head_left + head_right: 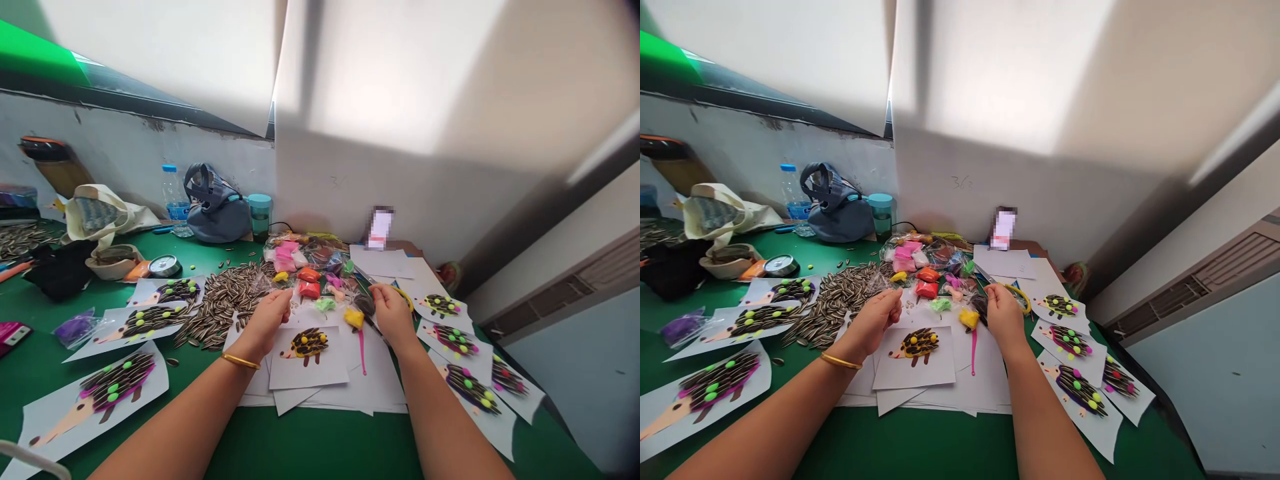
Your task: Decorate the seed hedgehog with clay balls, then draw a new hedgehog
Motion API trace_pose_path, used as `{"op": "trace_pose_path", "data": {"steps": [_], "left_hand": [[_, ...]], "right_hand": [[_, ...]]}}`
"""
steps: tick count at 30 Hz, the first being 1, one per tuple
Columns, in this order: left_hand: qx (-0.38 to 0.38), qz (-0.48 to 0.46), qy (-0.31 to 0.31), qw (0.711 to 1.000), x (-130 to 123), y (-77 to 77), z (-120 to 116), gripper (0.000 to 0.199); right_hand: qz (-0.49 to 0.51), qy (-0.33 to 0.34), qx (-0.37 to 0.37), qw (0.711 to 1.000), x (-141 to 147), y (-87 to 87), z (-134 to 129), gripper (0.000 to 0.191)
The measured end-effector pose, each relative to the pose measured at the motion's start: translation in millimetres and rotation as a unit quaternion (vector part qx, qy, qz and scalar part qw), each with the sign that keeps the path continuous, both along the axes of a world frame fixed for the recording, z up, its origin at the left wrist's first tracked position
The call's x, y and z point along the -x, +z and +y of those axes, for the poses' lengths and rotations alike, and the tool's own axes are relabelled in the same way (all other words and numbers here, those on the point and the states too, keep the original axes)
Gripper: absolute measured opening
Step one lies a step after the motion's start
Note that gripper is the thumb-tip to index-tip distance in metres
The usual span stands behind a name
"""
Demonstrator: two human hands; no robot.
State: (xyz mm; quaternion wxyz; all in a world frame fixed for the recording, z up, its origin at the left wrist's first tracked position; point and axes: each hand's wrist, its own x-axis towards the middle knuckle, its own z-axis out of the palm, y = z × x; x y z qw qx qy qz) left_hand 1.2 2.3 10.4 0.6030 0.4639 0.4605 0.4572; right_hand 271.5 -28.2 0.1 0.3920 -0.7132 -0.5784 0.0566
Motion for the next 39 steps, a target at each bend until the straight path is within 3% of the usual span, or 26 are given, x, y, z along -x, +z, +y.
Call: {"op": "trace_pose_path", "data": {"steps": [8, 15, 20, 26, 30, 34, 39], "left_hand": [[-0.001, 0.002, -0.01, 1.0, -2, -7.0, 1, 0.037], [-0.008, -0.006, -0.024, 1.0, -2, -11.6, 1, 0.039], [-0.006, -0.01, -0.016, 1.0, -3, -12.4, 0, 0.039], [-0.009, -0.017, -0.015, 1.0, -1, -13.8, 3, 0.038], [-0.018, -0.013, -0.007, 1.0, -1, -16.5, 4, 0.04], [-0.014, -0.033, 0.006, 0.999, -2, -18.4, 5, 0.041], [0.01, -0.036, 0.06, 0.998, -1, -17.0, 6, 0.04]], "right_hand": [[-0.026, 0.072, -0.001, 0.997, 23, -5.3, 5, 0.03], [-0.151, 0.187, 0.049, 0.969, 62, 14.3, 31, 0.027], [-0.199, 0.214, 0.12, 0.949, 80, 25.1, 65, 0.024], [-0.271, 0.207, 0.145, 0.929, 98, 11.7, 81, 0.032], [-0.276, 0.196, 0.15, 0.929, 99, 4.1, 85, 0.027], [-0.244, 0.194, 0.125, 0.942, 95, 4.4, 83, 0.024], [-0.142, 0.26, 0.005, 0.955, 89, 11.5, 60, 0.023]]}}
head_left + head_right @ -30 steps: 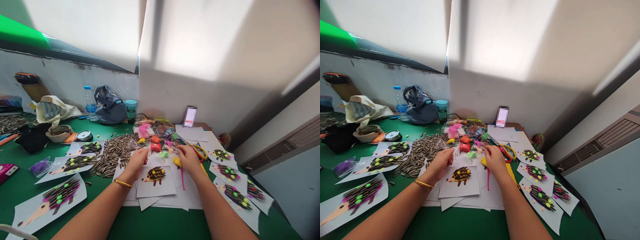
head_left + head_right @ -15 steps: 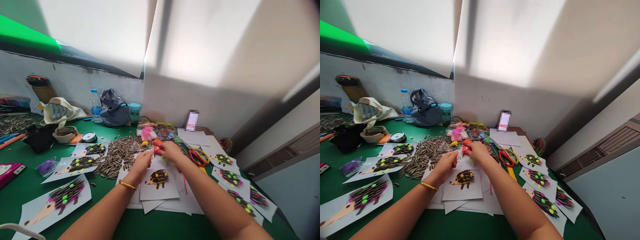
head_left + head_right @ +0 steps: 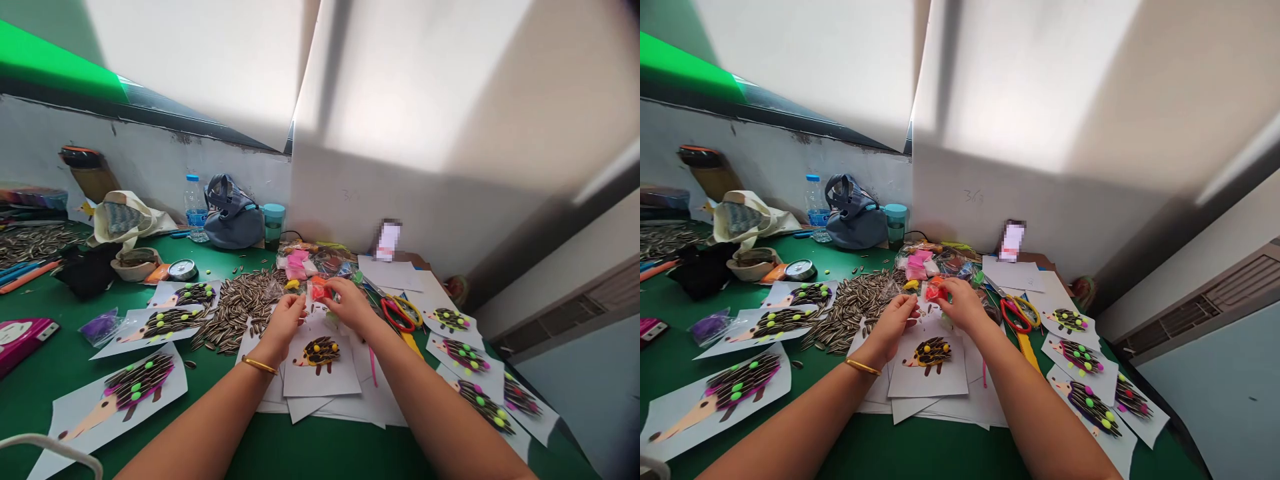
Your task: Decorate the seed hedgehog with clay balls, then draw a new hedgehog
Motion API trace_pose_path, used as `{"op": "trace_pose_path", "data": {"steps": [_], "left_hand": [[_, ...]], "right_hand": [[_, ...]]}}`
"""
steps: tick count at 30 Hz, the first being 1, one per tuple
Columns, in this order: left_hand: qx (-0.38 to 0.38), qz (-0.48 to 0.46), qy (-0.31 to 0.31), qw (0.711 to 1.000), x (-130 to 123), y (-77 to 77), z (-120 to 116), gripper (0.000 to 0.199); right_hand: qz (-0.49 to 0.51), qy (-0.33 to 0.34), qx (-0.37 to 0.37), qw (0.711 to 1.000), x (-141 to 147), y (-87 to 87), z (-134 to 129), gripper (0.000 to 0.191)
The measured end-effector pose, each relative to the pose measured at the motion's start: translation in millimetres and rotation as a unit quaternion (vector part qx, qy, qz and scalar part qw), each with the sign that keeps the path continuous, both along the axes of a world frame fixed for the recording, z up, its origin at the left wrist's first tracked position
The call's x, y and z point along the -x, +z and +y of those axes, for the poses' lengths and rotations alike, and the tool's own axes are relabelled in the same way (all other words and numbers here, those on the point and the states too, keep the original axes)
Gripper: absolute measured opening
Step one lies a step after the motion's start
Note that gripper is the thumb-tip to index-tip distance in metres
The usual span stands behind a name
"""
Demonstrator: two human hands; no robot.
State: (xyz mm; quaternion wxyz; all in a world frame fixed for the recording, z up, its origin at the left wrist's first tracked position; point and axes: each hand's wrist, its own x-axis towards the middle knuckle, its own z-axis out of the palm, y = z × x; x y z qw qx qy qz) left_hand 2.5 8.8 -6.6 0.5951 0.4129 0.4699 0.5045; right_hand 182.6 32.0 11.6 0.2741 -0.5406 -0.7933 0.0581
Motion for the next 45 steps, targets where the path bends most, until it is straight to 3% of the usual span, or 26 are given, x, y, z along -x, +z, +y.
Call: {"op": "trace_pose_path", "data": {"steps": [2, 8, 14, 21, 27, 30, 33, 40, 45], "left_hand": [[-0.003, 0.011, -0.017, 1.0, 0, 1.6, -1, 0.043], [-0.048, 0.001, -0.088, 0.995, -1, 1.9, -6, 0.033], [-0.057, -0.001, -0.102, 0.993, -3, 2.6, -7, 0.032], [-0.068, 0.03, -0.121, 0.99, -6, 9.0, -12, 0.023], [-0.132, 0.083, -0.057, 0.986, -8, -1.9, -9, 0.019], [-0.219, 0.172, -0.029, 0.96, -7, -8.4, -8, 0.011], [-0.278, 0.243, -0.021, 0.929, -5, -9.6, -8, 0.02], [-0.299, 0.302, -0.067, 0.902, 0, -1.0, -11, 0.021], [-0.393, 0.38, -0.068, 0.835, 1, 6.0, -15, 0.016]], "right_hand": [[0.018, 0.041, -0.008, 0.999, -1, 0.7, -13, 0.026], [0.053, 0.025, -0.014, 0.998, -1, -4.8, -39, 0.051], [0.064, 0.014, -0.041, 0.997, -2, -3.3, -50, 0.03], [0.039, 0.021, -0.054, 0.998, -3, -4.1, -56, 0.025], [0.044, 0.015, -0.075, 0.996, -1, -6.7, -56, 0.023], [0.053, 0.021, -0.088, 0.994, 0, -9.5, -55, 0.022], [0.068, 0.032, -0.112, 0.991, 0, -11.7, -53, 0.021], [0.069, 0.043, -0.123, 0.989, 1, -10.2, -54, 0.014], [0.051, 0.027, -0.124, 0.991, 5, -9.6, -57, 0.011]]}}
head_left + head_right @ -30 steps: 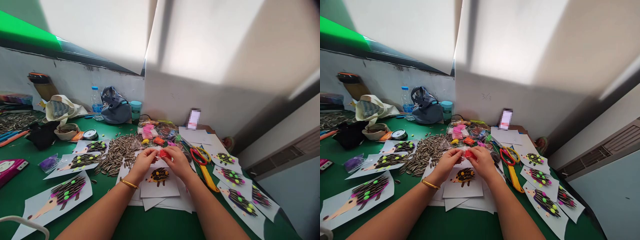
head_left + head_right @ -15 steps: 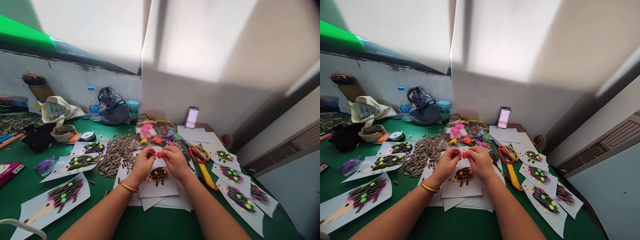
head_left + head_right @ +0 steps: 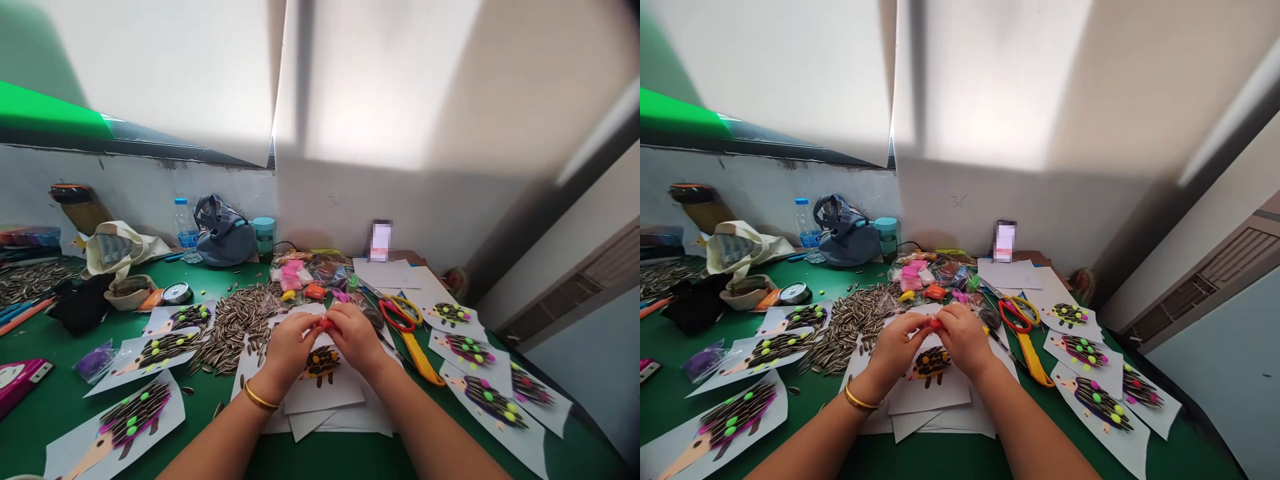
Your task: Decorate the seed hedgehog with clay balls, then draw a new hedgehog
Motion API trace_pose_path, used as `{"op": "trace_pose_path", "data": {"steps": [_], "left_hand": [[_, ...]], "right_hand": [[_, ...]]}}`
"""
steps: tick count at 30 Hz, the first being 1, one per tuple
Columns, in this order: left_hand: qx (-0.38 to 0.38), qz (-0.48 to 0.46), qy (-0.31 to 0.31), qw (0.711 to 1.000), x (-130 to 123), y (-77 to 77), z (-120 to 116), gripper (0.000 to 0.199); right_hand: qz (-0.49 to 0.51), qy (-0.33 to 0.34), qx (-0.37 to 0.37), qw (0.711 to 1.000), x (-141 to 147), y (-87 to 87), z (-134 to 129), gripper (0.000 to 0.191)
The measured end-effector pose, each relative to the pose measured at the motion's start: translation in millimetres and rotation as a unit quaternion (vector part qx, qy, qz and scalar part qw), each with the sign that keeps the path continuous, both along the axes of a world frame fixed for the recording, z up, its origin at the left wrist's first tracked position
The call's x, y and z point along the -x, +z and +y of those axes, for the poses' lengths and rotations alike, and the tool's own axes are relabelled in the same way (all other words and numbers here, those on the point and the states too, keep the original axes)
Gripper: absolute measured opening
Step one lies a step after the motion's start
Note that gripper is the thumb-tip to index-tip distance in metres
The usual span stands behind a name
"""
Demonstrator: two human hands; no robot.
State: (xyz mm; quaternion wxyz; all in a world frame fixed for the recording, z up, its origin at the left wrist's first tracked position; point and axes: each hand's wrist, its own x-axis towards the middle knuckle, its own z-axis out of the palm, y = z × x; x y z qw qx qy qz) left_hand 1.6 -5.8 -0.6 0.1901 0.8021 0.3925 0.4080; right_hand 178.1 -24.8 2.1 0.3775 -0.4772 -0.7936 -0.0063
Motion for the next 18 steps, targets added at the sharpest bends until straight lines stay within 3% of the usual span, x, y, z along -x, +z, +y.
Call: {"op": "trace_pose_path", "data": {"steps": [7, 18], "left_hand": [[-0.104, 0.005, 0.052, 0.993, -2.9, -2.3, -3.5, 0.014], [-0.132, 0.027, 0.047, 0.99, 0.5, 0.7, -0.4, 0.014]], "right_hand": [[-0.015, -0.013, 0.017, 1.0, 3.8, 3.5, -2.7, 0.011], [-0.042, -0.003, 0.037, 0.998, 0.8, 8.2, -5.8, 0.011]]}}
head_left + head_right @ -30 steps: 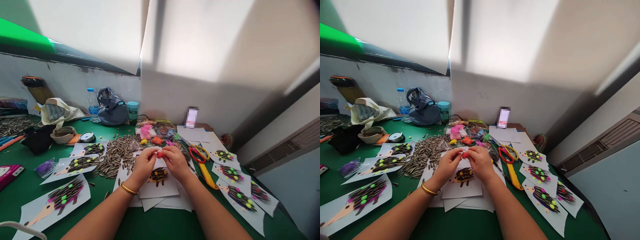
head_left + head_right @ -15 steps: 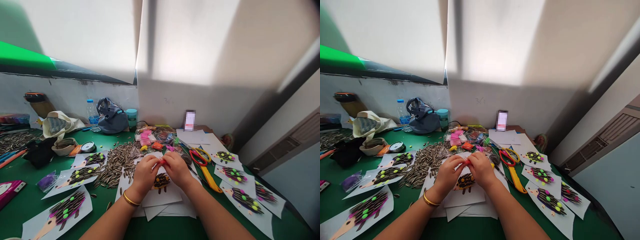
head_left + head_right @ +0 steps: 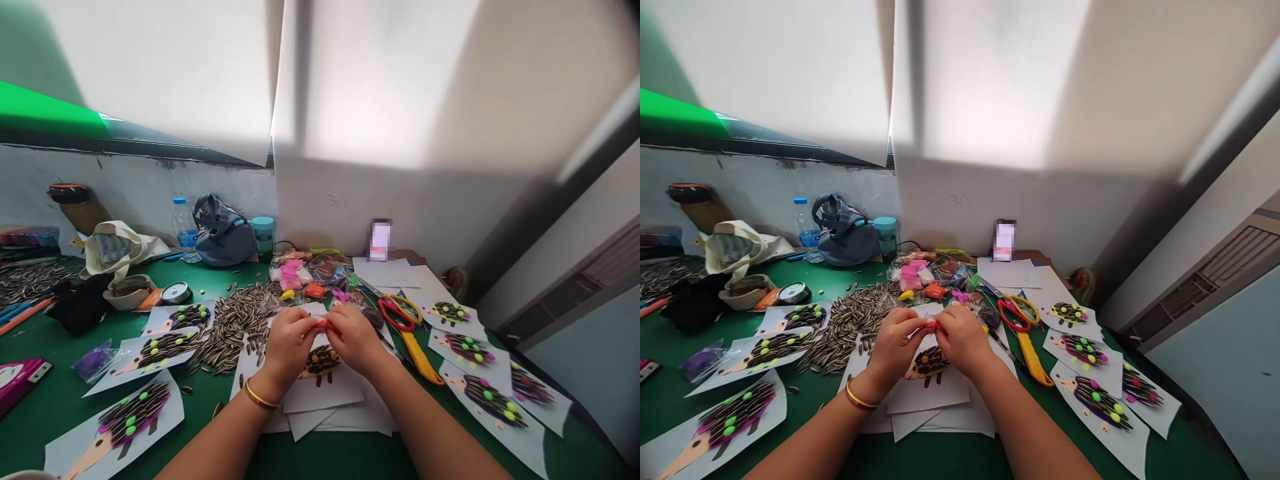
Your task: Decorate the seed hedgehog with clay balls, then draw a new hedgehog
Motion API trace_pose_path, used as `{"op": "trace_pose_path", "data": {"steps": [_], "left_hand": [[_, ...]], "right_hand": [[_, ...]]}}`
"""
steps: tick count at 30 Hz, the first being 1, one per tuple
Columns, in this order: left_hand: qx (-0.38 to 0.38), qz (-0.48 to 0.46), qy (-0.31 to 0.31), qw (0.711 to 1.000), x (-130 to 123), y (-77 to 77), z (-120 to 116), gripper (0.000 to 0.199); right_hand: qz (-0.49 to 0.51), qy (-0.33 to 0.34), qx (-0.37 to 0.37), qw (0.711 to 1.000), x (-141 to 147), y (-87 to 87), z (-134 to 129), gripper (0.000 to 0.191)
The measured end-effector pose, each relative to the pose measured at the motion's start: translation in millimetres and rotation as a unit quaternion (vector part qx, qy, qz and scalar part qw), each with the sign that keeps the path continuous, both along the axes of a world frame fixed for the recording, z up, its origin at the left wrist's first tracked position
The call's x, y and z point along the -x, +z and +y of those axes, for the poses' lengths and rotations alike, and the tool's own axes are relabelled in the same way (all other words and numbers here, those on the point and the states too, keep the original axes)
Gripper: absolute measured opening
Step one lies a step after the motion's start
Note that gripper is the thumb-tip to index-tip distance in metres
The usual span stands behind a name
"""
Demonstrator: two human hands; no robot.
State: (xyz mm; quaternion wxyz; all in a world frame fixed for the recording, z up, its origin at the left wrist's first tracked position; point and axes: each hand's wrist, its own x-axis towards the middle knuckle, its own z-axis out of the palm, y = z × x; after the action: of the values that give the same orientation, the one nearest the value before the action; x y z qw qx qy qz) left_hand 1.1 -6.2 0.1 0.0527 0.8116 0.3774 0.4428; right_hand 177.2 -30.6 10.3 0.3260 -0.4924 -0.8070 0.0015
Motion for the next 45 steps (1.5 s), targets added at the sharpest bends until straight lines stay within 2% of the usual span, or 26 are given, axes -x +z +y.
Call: {"op": "trace_pose_path", "data": {"steps": [5, 11, 16, 19, 21, 24, 26, 28, 32, 36, 39, 42, 45], "left_hand": [[0.055, -0.025, -0.003, 0.998, -1, -3.3, 0, 0.012], [0.106, -0.057, -0.073, 0.99, 0, -5.1, 5, 0.016], [0.132, -0.033, -0.012, 0.991, 4, -3.0, 4, 0.026], [0.157, -0.066, -0.012, 0.985, 4, -4.1, 6, 0.027], [0.186, -0.142, -0.032, 0.972, 3, -6.1, 9, 0.02], [0.267, -0.264, -0.06, 0.925, 0, -7.7, 13, 0.018], [0.328, -0.315, -0.063, 0.888, -2, -6.4, 14, 0.022], [0.367, -0.334, -0.06, 0.866, -2, -3.5, 13, 0.027], [0.365, -0.318, -0.059, 0.873, -1, 1.2, 10, 0.023], [0.354, -0.325, -0.038, 0.876, -1, -1.6, 13, 0.021], [0.374, -0.367, -0.038, 0.851, -1, -5.2, 16, 0.029], [0.409, -0.421, -0.049, 0.808, -2, -6.6, 18, 0.046], [0.434, -0.454, -0.039, 0.777, -1, -6.6, 18, 0.043]], "right_hand": [[0.007, -0.019, 0.008, 1.0, 0, 4.3, -3, 0.009], [0.02, -0.028, 0.023, 0.999, -1, 3.2, -2, 0.01], [0.032, -0.007, 0.037, 0.999, 1, 2.3, -2, 0.008], [0.039, 0.002, 0.036, 0.999, 1, 0.9, -2, 0.009], [0.051, -0.012, 0.034, 0.998, 0, 0.4, 0, 0.01], [0.08, -0.034, 0.037, 0.995, -3, 0.6, 2, 0.013], [0.098, -0.036, 0.049, 0.993, -4, 1.3, 3, 0.015], [0.11, -0.036, 0.064, 0.991, -4, 2.0, 3, 0.015], [0.112, -0.037, 0.078, 0.99, -1, 2.5, 1, 0.014], [0.109, -0.033, 0.083, 0.99, 1, 0.7, 1, 0.012], [0.133, -0.036, 0.079, 0.987, -1, -3.3, 5, 0.013], [0.168, -0.057, 0.072, 0.981, -8, -8.2, 12, 0.016], [0.149, -0.093, 0.063, 0.982, -12, -11.5, 24, 0.019]]}}
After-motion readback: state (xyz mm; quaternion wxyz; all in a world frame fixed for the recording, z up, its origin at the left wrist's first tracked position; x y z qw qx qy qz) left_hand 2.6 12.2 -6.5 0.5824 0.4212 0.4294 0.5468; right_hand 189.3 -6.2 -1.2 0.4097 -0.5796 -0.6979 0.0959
